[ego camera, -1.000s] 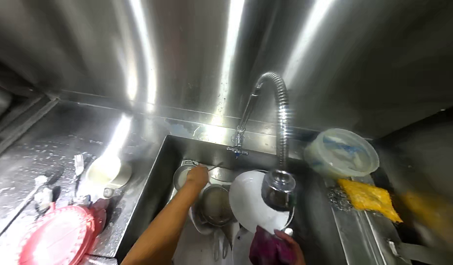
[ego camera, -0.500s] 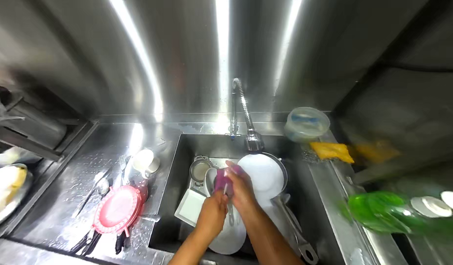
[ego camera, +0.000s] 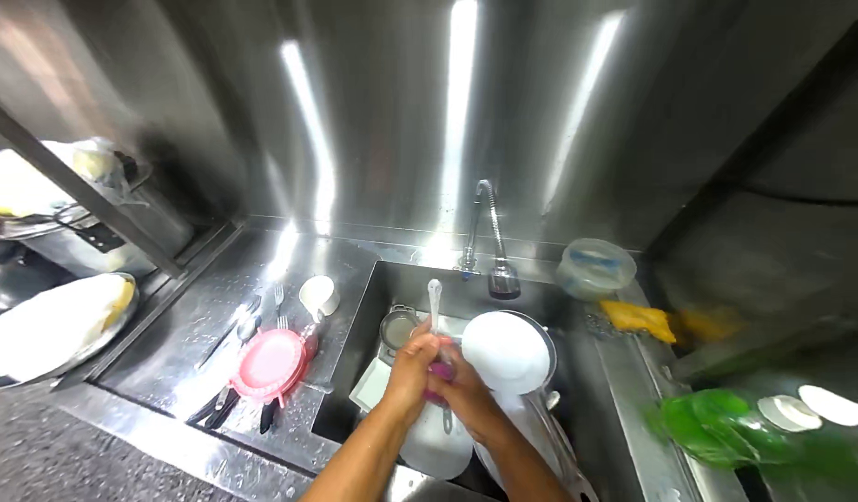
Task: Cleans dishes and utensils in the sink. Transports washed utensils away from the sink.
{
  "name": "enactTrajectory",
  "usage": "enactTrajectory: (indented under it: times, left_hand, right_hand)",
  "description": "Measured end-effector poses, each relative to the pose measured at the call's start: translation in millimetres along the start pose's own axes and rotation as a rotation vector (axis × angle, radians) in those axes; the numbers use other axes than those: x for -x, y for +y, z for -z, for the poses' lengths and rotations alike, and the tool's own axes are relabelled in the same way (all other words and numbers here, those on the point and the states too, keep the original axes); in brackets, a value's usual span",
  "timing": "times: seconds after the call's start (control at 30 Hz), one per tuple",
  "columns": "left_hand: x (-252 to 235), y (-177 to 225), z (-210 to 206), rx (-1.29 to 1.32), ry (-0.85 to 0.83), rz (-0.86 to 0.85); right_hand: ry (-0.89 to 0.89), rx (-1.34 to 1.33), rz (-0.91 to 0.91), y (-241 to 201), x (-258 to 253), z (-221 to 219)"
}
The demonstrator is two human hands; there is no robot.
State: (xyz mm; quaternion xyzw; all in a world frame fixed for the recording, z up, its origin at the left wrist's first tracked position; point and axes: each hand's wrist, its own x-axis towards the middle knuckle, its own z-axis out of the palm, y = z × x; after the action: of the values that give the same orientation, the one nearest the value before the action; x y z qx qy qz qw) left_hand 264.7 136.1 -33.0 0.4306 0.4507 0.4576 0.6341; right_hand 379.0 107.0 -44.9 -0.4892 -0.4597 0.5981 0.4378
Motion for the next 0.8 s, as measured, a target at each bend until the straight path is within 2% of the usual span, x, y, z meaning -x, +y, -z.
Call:
enactTrajectory:
  times: [0.03, 0.1, 0.17, 0.2, 0.27, 0.33, 0.37, 0.4, 0.47, 0.57, 0.67, 0.73, 0.8]
  left_hand:
    - [2.1, -1.3, 1.0, -0.036, 0.0, 0.005]
    - [5.5, 3.9, 10.8, -0.353, 0.082, -0.09]
    - [0.1, 19.9, 28.6, -0.794, 0.228, -0.309]
    - [-4.4, 26.0, 37.5, -0.999, 0.236, -0.424]
    - [-7.4, 34.6, 46.6, -1.361, -0.003, -0.512]
    - [-5.2, 40.6, 43.1, -1.548, -0.412, -0.308]
    - [-4.2, 38.7, 40.2, -1.579, -0.545, -0.185]
    - [-0.7, 35.2, 37.6, -1.569, -0.589, -0.095]
    - [7.2, 30.8, 32.1, -1.472, -0.556, 0.031]
    - [20.4, 16.6, 19.9, -1.244, -0.451, 0.167]
    - [27.9, 10.7, 14.7, -1.127, -0.37, 0.234]
    - [27.4, 7.5, 15.0, -1.031, -0.329, 0.21]
    - [27.4, -2.3, 9.1, -0.947, -0.309, 0.15]
  right_hand:
    - [0.035, 0.049, -0.02, 1.1, -3.9, 1.0]
    - [-0.006, 0.255, -0.041, -4.3, -10.4, 11.3]
    - [-0.126, 0.682, -0.074, -19.5, -14.6, 22.1]
    - [-0.19, 0.868, -0.095, -25.6, -15.6, 23.8]
    - [-0.303, 1.069, -0.091, -32.8, -16.1, 23.5]
    - [-0.342, 1.152, -0.05, -40.7, -18.0, 24.8]
    - [-0.335, 1.171, -0.034, -43.4, -19.8, 27.6]
    - [-0.306, 1.155, -0.02, -43.7, -21.2, 31.8]
    - [-0.161, 0.992, 0.017, -37.7, -24.9, 43.2]
    - [0.233, 0.617, 0.073, -15.4, -26.3, 52.7]
    - [0.655, -0.011, 0.208, 18.0, -18.5, 46.2]
    - [0.696, -0.376, 0.181, 26.4, -7.7, 31.8]
    - [0.58, -0.428, 0.084, 30.7, 4.9, 3.3]
